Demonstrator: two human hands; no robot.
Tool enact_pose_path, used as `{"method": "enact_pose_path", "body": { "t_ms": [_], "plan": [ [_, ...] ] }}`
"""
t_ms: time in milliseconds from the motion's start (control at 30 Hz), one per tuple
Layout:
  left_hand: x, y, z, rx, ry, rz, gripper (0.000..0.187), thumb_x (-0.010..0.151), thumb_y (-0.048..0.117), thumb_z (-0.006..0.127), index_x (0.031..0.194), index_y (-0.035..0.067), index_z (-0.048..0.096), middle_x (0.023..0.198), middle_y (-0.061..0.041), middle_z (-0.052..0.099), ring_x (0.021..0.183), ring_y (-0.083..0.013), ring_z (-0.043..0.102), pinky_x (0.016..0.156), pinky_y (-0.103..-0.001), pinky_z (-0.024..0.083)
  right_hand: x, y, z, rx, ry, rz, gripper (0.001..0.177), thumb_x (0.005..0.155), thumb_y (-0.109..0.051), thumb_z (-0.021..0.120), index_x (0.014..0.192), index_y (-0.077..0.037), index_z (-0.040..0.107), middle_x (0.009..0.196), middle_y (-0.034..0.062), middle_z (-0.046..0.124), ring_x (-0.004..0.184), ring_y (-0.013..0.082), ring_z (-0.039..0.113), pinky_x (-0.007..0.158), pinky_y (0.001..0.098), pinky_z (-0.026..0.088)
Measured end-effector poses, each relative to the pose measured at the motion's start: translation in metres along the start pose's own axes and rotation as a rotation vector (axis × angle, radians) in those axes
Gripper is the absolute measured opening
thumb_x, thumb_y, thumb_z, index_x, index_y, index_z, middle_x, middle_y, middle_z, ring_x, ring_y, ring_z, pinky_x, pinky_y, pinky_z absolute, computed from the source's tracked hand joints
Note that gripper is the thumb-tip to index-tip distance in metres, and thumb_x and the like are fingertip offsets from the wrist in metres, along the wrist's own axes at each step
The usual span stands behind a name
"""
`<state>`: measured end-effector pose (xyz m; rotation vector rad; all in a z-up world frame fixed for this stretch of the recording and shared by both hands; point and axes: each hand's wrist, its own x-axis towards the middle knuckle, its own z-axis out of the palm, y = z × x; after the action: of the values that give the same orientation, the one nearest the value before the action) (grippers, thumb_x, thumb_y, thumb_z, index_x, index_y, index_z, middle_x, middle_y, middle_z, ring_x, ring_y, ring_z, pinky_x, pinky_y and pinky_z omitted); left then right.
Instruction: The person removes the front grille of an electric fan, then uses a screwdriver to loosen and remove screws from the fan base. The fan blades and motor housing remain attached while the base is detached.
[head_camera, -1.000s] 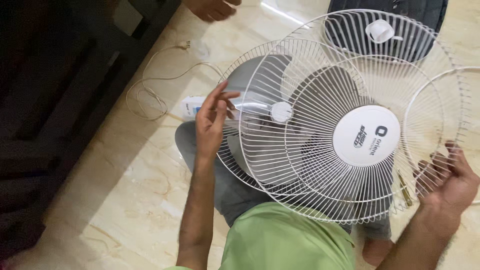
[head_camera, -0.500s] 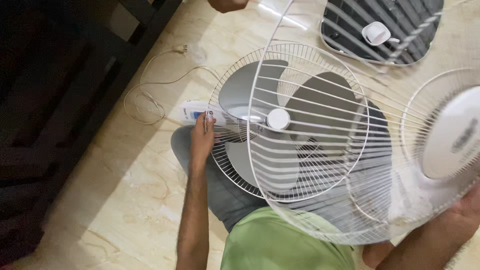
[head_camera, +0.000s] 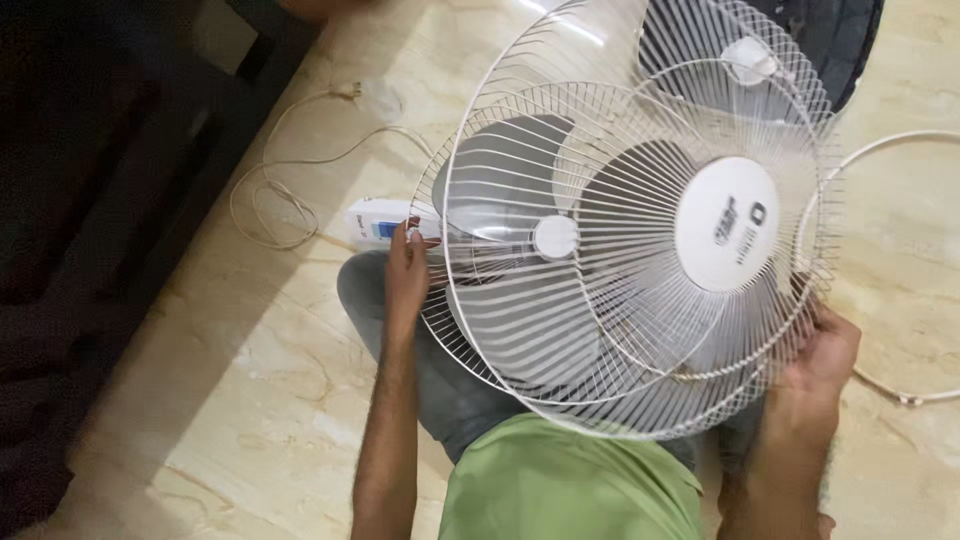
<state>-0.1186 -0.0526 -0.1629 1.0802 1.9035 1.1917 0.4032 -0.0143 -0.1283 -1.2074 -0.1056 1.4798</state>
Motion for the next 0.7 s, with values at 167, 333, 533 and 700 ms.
{"method": "enact_pose_path", "body": {
  "t_ms": [167, 333, 533, 700],
  "plan": [
    [-0.005, 0.004, -0.001, 0.018, -0.009, -0.138, 0.041, 0.111, 0.031, 0.041, 0.144, 0.009, 0.051, 0.113, -0.017, 0.074, 0.097, -0.0239, 0.076, 0.075, -0.034, 0.061, 0.005, 0.003, -0.027, 0.038, -0.070, -0.048, 0.033, 0.105, -0.017, 0.041, 0.121, -0.007, 0.067, 0.069, -0.0067, 0.041, 0.049, 0.0055, 0.032, 0.040, 0.0198, 0.028],
    [-0.003, 0.012, -0.002, -0.249, -0.048, -0.259, 0.044, 0.108, 0.035, 0.044, 0.142, 0.008, 0.050, 0.106, -0.019, 0.074, 0.067, -0.0219, 0.073, 0.051, -0.031, 0.059, 0.004, -0.008, -0.063, 0.173, -0.119, -0.121, 0.017, 0.110, -0.015, 0.044, 0.110, -0.007, 0.059, 0.068, -0.0057, 0.035, 0.050, 0.0077, 0.027, 0.041, 0.0233, 0.026],
    [-0.002, 0.011, -0.007, -0.277, -0.061, -0.266, 0.045, 0.109, 0.039, 0.045, 0.138, 0.006, 0.055, 0.106, -0.020, 0.074, 0.065, -0.0212, 0.073, 0.051, -0.029, 0.060, 0.011, -0.032, -0.116, 0.381, -0.043, -0.186, 0.040, 0.102, -0.018, 0.037, 0.128, 0.005, 0.058, 0.110, 0.0156, 0.068, 0.096, 0.0279, 0.069, 0.081, 0.0409, 0.057],
    [0.001, 0.006, -0.011, -0.274, -0.084, -0.238, 0.045, 0.112, 0.039, 0.045, 0.140, 0.005, 0.056, 0.109, -0.022, 0.074, 0.070, -0.0222, 0.072, 0.057, -0.030, 0.060, 0.021, -0.038, -0.189, 0.590, 0.131, -0.266, 0.063, 0.092, -0.023, 0.037, 0.147, 0.005, 0.054, 0.150, 0.0239, 0.062, 0.135, 0.0398, 0.064, 0.114, 0.0554, 0.055]
  ]
}}
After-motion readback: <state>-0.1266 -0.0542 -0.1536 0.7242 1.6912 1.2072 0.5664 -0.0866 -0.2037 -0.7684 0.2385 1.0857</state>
